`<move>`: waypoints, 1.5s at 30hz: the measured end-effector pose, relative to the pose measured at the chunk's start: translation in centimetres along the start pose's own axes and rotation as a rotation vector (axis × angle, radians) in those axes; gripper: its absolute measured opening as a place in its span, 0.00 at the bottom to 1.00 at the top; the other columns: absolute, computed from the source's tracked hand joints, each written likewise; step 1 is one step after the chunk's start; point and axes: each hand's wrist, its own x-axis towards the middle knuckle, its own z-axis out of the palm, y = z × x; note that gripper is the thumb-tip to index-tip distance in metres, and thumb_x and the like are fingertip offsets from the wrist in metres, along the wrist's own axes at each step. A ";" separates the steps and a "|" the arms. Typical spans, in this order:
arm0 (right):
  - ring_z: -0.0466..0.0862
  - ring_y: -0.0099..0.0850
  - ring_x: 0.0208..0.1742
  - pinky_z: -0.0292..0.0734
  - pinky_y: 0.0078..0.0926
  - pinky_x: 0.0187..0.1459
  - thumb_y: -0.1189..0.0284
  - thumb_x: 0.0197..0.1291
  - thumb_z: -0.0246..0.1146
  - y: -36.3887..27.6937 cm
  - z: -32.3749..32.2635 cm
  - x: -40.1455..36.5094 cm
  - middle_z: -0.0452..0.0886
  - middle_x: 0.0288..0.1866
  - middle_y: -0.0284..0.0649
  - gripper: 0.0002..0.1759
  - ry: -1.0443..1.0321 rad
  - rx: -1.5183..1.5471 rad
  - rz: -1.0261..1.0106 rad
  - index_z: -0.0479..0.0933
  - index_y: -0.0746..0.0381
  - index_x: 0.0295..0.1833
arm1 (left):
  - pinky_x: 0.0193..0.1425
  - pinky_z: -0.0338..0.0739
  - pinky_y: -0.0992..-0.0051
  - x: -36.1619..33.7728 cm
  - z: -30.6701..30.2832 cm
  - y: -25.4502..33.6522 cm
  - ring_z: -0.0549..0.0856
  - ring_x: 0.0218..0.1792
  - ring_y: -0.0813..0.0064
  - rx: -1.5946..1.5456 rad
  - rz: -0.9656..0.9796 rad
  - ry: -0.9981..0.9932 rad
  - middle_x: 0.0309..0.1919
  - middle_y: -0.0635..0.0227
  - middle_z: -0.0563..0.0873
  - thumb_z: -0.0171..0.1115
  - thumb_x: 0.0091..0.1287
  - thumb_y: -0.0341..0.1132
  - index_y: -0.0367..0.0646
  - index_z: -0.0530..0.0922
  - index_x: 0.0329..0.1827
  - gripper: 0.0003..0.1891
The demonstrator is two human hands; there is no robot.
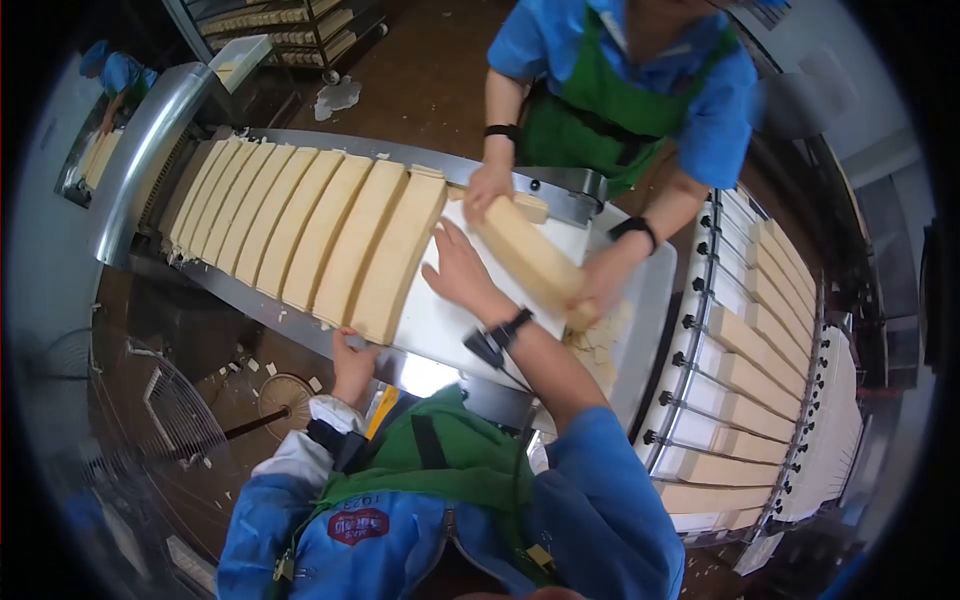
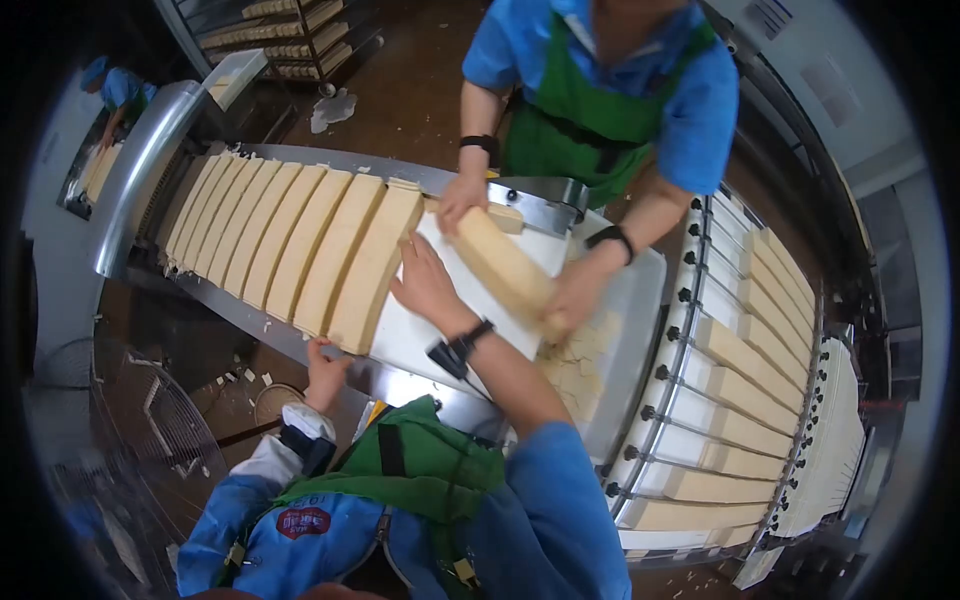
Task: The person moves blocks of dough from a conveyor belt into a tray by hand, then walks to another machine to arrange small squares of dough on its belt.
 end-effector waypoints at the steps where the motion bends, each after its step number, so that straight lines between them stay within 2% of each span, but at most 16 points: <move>1: 0.62 0.56 0.82 0.58 0.49 0.81 0.65 0.63 0.68 0.2 1.9 3.5 0.61 0.82 0.60 0.39 -0.020 -0.087 0.098 0.65 0.72 0.75 | 0.22 0.69 0.76 0.2 -0.1 0.0 0.76 0.22 0.79 0.020 0.025 0.000 0.25 0.74 0.76 0.73 0.56 0.24 0.51 0.64 0.67 0.36; 2: 0.60 0.53 0.84 0.55 0.50 0.83 0.62 0.65 0.67 0.3 3.5 6.5 0.59 0.84 0.59 0.41 -0.043 -0.175 0.194 0.63 0.73 0.77 | 0.22 0.69 0.76 0.6 -0.1 0.2 0.76 0.22 0.79 0.039 0.048 0.001 0.25 0.74 0.75 0.74 0.56 0.24 0.52 0.64 0.67 0.38; 3: 0.57 0.52 0.85 0.51 0.50 0.83 0.58 0.67 0.65 1.0 4.7 8.8 0.58 0.85 0.57 0.43 -0.018 -0.212 0.191 0.61 0.72 0.79 | 0.34 0.77 0.72 0.5 -0.7 1.6 0.81 0.30 0.75 0.037 -0.031 -0.060 0.30 0.70 0.80 0.74 0.56 0.26 0.49 0.64 0.72 0.40; 9: 0.46 0.44 0.90 0.37 0.59 0.85 0.46 0.74 0.55 5.5 9.7 11.2 0.51 0.89 0.51 0.47 0.014 -0.401 0.190 0.56 0.70 0.83 | 0.35 0.82 0.75 1.3 -2.3 5.5 0.87 0.32 0.74 -0.493 -0.352 -0.396 0.35 0.63 0.87 0.69 0.64 0.24 0.51 0.52 0.84 0.46; 17: 0.70 0.41 0.73 0.53 0.61 0.77 0.50 0.55 0.68 3.4 7.9 15.5 0.76 0.65 0.45 0.39 0.052 -0.544 0.406 0.74 0.65 0.65 | 0.29 0.77 0.78 2.6 -1.7 8.0 0.80 0.26 0.79 -0.353 -0.391 -0.562 0.41 0.62 0.85 0.73 0.63 0.27 0.49 0.51 0.85 0.50; 20: 0.72 0.39 0.71 0.62 0.54 0.73 0.50 0.51 0.70 2.6 6.2 16.1 0.79 0.63 0.43 0.37 -0.046 -0.491 0.521 0.78 0.63 0.62 | 0.29 0.76 0.79 3.0 -0.7 8.0 0.81 0.29 0.79 -0.211 -0.317 -0.550 0.42 0.64 0.85 0.76 0.60 0.28 0.47 0.52 0.84 0.52; 21: 0.73 0.41 0.71 0.64 0.56 0.72 0.47 0.51 0.70 2.2 4.7 15.6 0.78 0.65 0.46 0.40 -0.113 -0.506 0.566 0.77 0.64 0.63 | 0.33 0.82 0.68 3.3 -0.1 6.4 0.87 0.33 0.67 -0.122 -0.225 -0.533 0.45 0.59 0.88 0.79 0.56 0.35 0.46 0.54 0.83 0.53; 24: 0.76 0.43 0.71 0.65 0.57 0.71 0.44 0.53 0.71 4.8 1.6 10.8 0.80 0.66 0.49 0.42 -0.012 -0.657 0.657 0.78 0.66 0.64 | 0.43 0.85 0.56 3.7 1.1 3.8 0.91 0.40 0.51 0.311 0.402 -0.434 0.48 0.49 0.89 0.79 0.55 0.43 0.46 0.56 0.82 0.53; 25: 0.76 0.44 0.71 0.65 0.56 0.72 0.42 0.53 0.70 5.4 -0.1 8.3 0.81 0.65 0.50 0.43 0.013 -0.646 0.724 0.78 0.67 0.63 | 0.54 0.84 0.55 2.4 0.6 7.5 0.90 0.48 0.43 0.372 0.228 -0.513 0.51 0.48 0.89 0.79 0.53 0.47 0.46 0.61 0.78 0.50; 29: 0.76 0.46 0.72 0.72 0.55 0.68 0.43 0.50 0.74 8.1 -7.1 -2.6 0.80 0.66 0.55 0.47 0.054 -0.324 1.020 0.75 0.70 0.65 | 0.53 0.84 0.49 2.5 2.1 10.7 0.88 0.47 0.36 0.610 0.383 -0.700 0.44 0.41 0.89 0.78 0.52 0.49 0.50 0.66 0.74 0.45; 30: 0.77 0.47 0.72 0.76 0.54 0.66 0.45 0.49 0.77 7.5 -8.4 -5.1 0.79 0.67 0.58 0.49 0.071 -0.118 1.108 0.73 0.72 0.66 | 0.52 0.84 0.49 2.7 2.6 10.7 0.89 0.46 0.38 0.665 0.432 -0.681 0.43 0.42 0.89 0.78 0.51 0.48 0.51 0.66 0.74 0.46; 33: 0.85 0.51 0.60 0.81 0.49 0.60 0.49 0.41 0.83 6.2 -8.9 -12.1 0.82 0.57 0.60 0.57 0.160 -0.066 0.808 0.68 0.68 0.72 | 0.50 0.85 0.49 3.4 3.6 10.2 0.90 0.44 0.42 0.787 0.556 -0.631 0.41 0.45 0.89 0.79 0.47 0.47 0.53 0.67 0.72 0.46; 36: 0.84 0.54 0.59 0.82 0.49 0.58 0.54 0.38 0.85 2.6 -9.3 -14.4 0.82 0.57 0.60 0.57 -0.176 -0.403 0.664 0.69 0.53 0.77 | 0.51 0.85 0.49 4.0 4.1 10.1 0.89 0.44 0.40 0.816 0.591 -0.569 0.42 0.47 0.89 0.82 0.44 0.46 0.52 0.71 0.69 0.45; 38: 0.83 0.56 0.57 0.82 0.52 0.55 0.58 0.42 0.82 3.9 -6.5 -16.9 0.80 0.54 0.58 0.48 0.049 -0.368 0.647 0.73 0.42 0.74 | 0.53 0.84 0.48 3.8 5.3 9.3 0.88 0.45 0.40 0.843 0.564 -0.515 0.44 0.49 0.89 0.83 0.42 0.45 0.52 0.74 0.66 0.43; 40: 0.81 0.56 0.56 0.80 0.53 0.54 0.63 0.46 0.79 3.0 -6.8 -17.9 0.78 0.52 0.57 0.41 0.123 -0.317 0.740 0.76 0.45 0.70 | 0.58 0.83 0.49 2.9 6.0 10.5 0.86 0.50 0.39 0.804 0.524 -0.580 0.47 0.50 0.88 0.81 0.47 0.42 0.51 0.77 0.62 0.36; 45: 0.82 0.55 0.54 0.80 0.50 0.55 0.70 0.47 0.75 1.3 -12.9 -28.4 0.77 0.53 0.56 0.35 0.457 -0.428 0.869 0.80 0.47 0.66 | 0.62 0.80 0.51 -4.0 13.1 13.1 0.82 0.56 0.41 0.729 0.933 -0.627 0.52 0.49 0.85 0.78 0.50 0.35 0.48 0.76 0.65 0.35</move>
